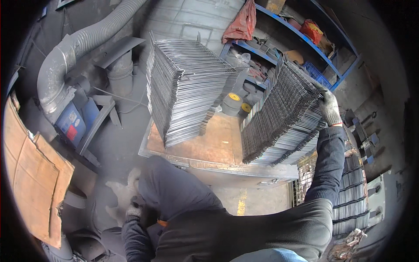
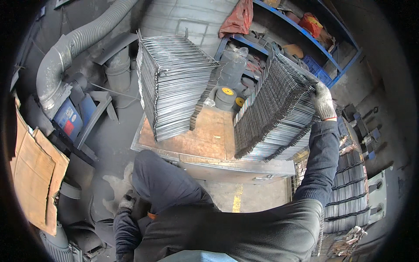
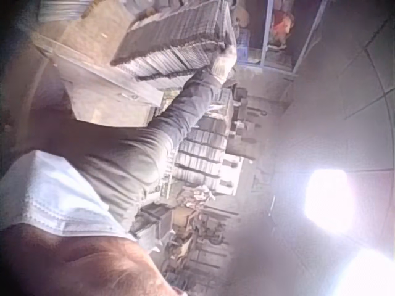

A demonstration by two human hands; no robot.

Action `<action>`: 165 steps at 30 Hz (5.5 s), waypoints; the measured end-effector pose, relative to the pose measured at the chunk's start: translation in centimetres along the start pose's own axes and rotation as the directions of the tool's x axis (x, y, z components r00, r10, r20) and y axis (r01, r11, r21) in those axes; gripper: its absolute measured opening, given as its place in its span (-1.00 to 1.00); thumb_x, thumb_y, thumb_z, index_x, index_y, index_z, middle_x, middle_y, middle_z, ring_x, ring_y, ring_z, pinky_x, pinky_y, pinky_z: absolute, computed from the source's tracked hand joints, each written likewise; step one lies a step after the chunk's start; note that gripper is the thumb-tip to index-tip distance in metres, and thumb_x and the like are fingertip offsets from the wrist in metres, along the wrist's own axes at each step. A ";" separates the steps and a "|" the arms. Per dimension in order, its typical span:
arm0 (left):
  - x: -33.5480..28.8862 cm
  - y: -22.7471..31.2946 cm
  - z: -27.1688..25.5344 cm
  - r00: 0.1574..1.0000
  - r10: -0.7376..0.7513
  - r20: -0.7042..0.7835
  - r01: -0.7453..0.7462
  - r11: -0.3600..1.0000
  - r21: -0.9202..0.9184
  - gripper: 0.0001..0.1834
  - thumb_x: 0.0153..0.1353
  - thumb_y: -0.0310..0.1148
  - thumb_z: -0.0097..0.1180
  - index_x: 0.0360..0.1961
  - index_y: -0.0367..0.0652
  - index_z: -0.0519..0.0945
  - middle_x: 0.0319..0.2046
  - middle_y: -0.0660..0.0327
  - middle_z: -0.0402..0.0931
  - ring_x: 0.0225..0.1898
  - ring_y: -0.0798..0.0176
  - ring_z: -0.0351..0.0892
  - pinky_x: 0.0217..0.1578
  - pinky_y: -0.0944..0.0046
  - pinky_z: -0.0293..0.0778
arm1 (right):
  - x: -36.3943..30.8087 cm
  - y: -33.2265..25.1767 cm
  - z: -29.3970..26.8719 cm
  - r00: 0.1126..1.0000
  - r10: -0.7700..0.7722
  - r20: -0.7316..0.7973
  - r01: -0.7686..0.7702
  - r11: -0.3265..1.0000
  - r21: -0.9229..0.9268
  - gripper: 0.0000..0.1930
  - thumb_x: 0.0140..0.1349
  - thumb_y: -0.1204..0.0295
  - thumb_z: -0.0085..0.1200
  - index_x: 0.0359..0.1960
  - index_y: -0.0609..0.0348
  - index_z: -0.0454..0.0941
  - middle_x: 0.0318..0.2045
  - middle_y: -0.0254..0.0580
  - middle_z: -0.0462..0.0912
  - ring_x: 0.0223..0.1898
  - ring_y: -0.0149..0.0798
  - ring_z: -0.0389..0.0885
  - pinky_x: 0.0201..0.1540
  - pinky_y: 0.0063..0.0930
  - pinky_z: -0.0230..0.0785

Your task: Manually straightening the wires on metal grates by hand and stacking them.

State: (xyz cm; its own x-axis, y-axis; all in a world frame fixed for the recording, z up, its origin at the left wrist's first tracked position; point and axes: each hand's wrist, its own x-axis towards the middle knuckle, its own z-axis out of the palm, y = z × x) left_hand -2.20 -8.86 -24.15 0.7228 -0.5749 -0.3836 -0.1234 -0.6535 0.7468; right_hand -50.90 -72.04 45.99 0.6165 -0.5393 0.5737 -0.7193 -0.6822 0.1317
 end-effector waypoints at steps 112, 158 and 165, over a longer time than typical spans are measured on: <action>-1.0 30.6 -1.5 0.709 0.663 -0.242 -0.616 0.749 0.245 -0.76 0.38 -0.42 0.28 -0.03 -0.34 0.64 -0.33 -0.06 0.71 -0.31 -0.05 0.73 -0.19 0.04 0.61 | -5.9 0.0 -4.7 0.714 -0.012 -0.700 0.025 1.000 0.008 -0.73 0.41 0.41 0.34 0.10 0.13 0.75 0.02 -0.07 0.80 0.03 -0.10 0.78 0.13 -0.27 0.62; -11.4 103.5 15.7 0.297 0.731 0.614 -0.895 -0.010 0.445 0.12 0.27 0.65 -0.23 0.64 0.09 0.31 0.60 -0.10 0.24 0.59 -0.15 0.27 0.54 -0.21 0.22 | 3.0 21.4 -0.7 0.833 0.429 0.350 -0.503 0.851 0.153 -0.09 0.45 -0.42 -0.07 0.59 -0.01 0.37 0.49 0.09 0.49 0.48 0.04 0.49 0.56 -0.07 0.26; -11.5 103.3 16.9 0.283 0.796 0.535 -0.871 -0.021 0.491 0.23 0.23 0.71 -0.26 0.66 -0.02 0.23 0.60 -0.14 0.20 0.61 -0.23 0.20 0.56 -0.23 0.20 | 2.9 23.0 1.4 0.748 0.422 0.512 -0.507 0.861 0.030 -0.09 0.45 -0.44 -0.13 0.62 -0.11 0.33 0.45 0.02 0.55 0.40 0.00 0.59 0.51 -0.07 0.33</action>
State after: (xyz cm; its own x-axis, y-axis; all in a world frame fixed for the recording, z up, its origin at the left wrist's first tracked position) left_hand -34.70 -78.06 48.21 -0.2575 -0.9463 0.1955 -0.9609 0.2721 0.0515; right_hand -65.19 -89.99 49.60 0.3215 -0.9442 0.0713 -0.9223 -0.3293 -0.2020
